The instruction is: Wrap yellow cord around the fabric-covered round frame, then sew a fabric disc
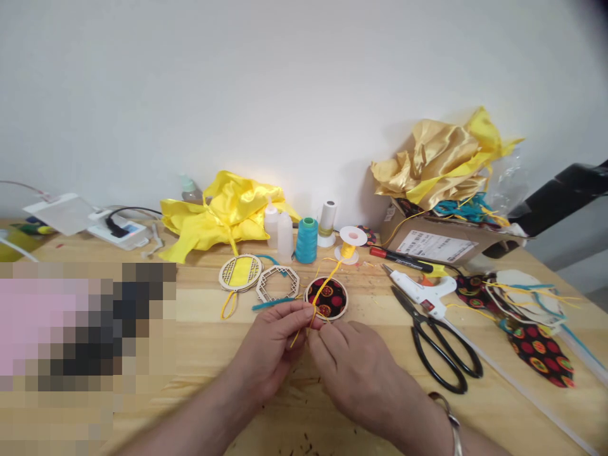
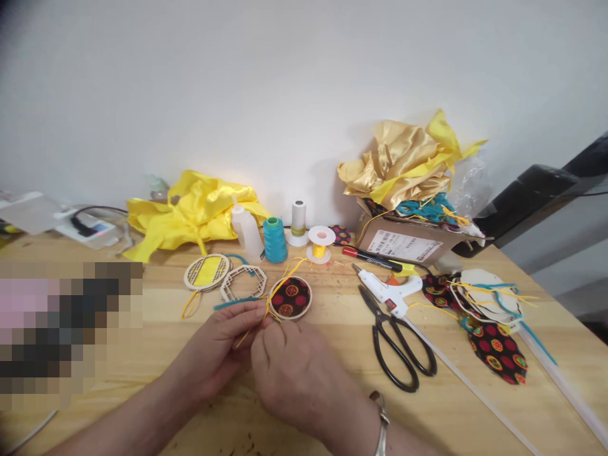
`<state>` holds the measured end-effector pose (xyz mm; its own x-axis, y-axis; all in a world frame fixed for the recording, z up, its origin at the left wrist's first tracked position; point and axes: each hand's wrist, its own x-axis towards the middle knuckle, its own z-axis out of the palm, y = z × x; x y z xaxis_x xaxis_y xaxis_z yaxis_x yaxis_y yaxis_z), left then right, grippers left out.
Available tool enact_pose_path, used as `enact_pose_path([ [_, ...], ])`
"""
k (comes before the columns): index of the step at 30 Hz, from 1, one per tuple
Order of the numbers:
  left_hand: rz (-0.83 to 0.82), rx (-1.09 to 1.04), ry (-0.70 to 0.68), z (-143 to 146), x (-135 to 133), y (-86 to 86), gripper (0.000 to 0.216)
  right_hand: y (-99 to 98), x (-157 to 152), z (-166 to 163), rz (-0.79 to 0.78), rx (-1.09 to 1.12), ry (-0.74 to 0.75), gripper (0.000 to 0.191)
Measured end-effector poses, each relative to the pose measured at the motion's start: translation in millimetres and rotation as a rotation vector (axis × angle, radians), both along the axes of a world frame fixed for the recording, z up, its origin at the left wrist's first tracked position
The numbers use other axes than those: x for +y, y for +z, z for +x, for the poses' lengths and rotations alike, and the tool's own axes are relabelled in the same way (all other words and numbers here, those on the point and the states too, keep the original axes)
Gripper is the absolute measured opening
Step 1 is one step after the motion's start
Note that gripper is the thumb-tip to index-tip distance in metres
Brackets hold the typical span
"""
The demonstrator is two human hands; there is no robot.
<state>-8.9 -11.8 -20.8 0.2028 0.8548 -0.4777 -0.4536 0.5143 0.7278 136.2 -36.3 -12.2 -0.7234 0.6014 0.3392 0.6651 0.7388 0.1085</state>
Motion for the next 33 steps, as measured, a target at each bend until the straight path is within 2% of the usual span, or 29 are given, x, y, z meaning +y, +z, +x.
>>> enact_pose_path([
  [3,0.019,0.014,0.008,-1,1,0.2,0.006,6.1,3,2,-0.08,0.12,0.018,0.016],
  [6,0.066,0.059,0.024,1,1,1.7,0.007,11.1,10,5,-0.26,0.463,-0.141,0.022],
  [8,0.092,0.097,0.017,2,1,2.7,0.01,12.5,18,7,-0.465,0.697,-0.317,0.025],
  [10,0.117,0.142,-0.012,3,0,3.2,0.011,11.7,25,8,-0.751,0.856,-0.412,0.024],
  [12,0.158,0.206,-0.057,5,-2,3.4,0.013,8.6,29,7,-0.998,0.945,-0.416,0.023],
  [14,0.201,0.278,-0.112,5,-4,3.7,0.015,3.9,30,5,-1.116,1.027,-0.384,0.022],
  [18,0.253,0.371,-0.18,7,-6,5.6,0.016,-5.8,25,2,-1.154,1.102,-0.346,0.021],
  [22,0.281,0.403,-0.208,8,-8,6.5,0.016,-10.2,22,3,-1.028,0.97,-0.366,0.024],
  [27,0.254,0.4,-0.219,8,-9,3.7,0.015,-6.7,23,6,-0.959,0.897,-0.359,0.023],
  [33,0.216,0.327,-0.215,7,-7,2.2,0.016,1.5,27,10,-0.956,0.883,-0.354,0.021],
])
